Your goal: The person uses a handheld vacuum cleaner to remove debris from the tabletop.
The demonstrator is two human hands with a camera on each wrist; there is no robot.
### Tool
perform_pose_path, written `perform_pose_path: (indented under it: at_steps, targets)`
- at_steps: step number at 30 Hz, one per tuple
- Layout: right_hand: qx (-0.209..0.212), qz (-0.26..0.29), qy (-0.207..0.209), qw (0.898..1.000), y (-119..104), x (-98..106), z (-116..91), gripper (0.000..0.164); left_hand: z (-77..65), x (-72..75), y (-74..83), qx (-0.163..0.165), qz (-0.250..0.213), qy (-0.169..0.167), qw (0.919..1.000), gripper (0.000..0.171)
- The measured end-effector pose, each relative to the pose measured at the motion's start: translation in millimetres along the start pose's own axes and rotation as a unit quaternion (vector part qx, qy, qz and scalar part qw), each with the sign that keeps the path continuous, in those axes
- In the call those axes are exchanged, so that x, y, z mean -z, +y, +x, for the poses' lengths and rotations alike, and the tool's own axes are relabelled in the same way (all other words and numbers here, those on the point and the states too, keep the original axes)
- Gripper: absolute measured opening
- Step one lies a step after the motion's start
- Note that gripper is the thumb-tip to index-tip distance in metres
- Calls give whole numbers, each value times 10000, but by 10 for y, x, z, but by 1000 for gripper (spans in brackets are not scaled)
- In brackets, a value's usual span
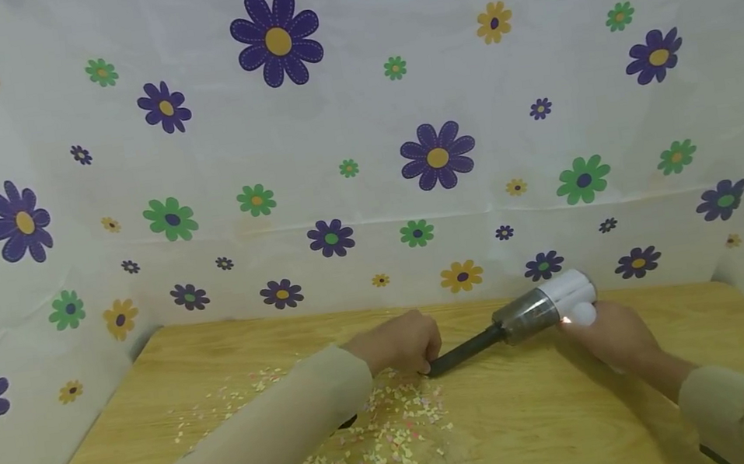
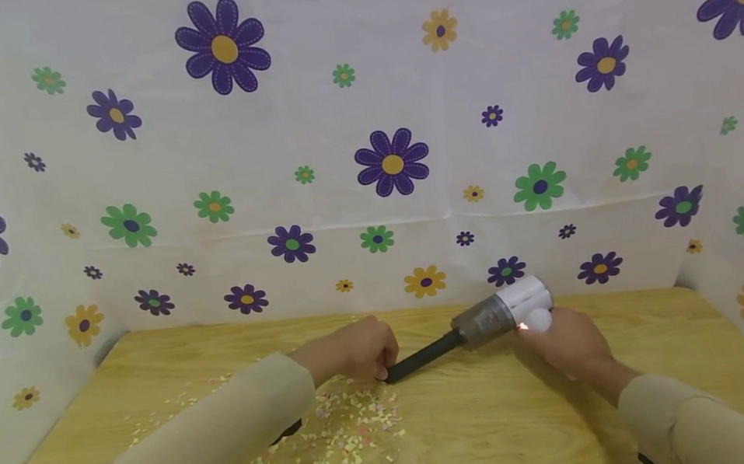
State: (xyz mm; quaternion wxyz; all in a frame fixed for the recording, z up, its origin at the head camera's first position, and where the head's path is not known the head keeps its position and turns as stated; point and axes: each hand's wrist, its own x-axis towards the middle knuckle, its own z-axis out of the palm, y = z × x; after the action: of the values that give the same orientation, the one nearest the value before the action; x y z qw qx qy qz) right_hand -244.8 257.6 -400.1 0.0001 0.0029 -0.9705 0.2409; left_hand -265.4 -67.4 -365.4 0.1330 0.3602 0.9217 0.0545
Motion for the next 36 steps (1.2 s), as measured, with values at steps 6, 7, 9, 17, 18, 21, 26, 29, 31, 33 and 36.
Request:
perform_pose_path:
  at_steps: [6,7,9,17,18,21,26,29,31,33,36]
  targets:
    - [161,-47,52,9998,33,-3,3,43,0,-9,15,56,126,-103,9999,4]
    - [187,-42,62,9998,36,-6,5,43,-1,-11,12,67,97,-131,9998,4]
    - [215,-30,73,9997,37,-11,5,43,-4,-14,10,84,13,-185,9998,4]
    - [194,91,12,9998,22,-8,-9,41,-18,2,41,78,-187,-424,9989,6]
    - [192,100,3,9998,21,-7,-9,41,-22,4,50,54,-165,-448,9988,6]
    - [207,109,-6,9997,22,-6,-7,41,-39,12,81,47,-89,-542,9985,5]
    - [245,144,-16,9996,28,-12,-8,41,-57,16,133,-18,80,-660,9978,6]
    - [296,157,-14,9994,39,-20,-3,41,-65,8,159,-69,108,-711,9974,7]
    - [358,154,6,9992,51,-26,3,40,-75,7,180,-56,59,-784,9969,8]
    - [400,142,13,9991,62,-28,8,40,-87,7,203,-10,-43,-862,9963,8]
    - [438,140,-16,9989,72,-28,15,42,-105,17,238,-21,-175,-965,9952,8]
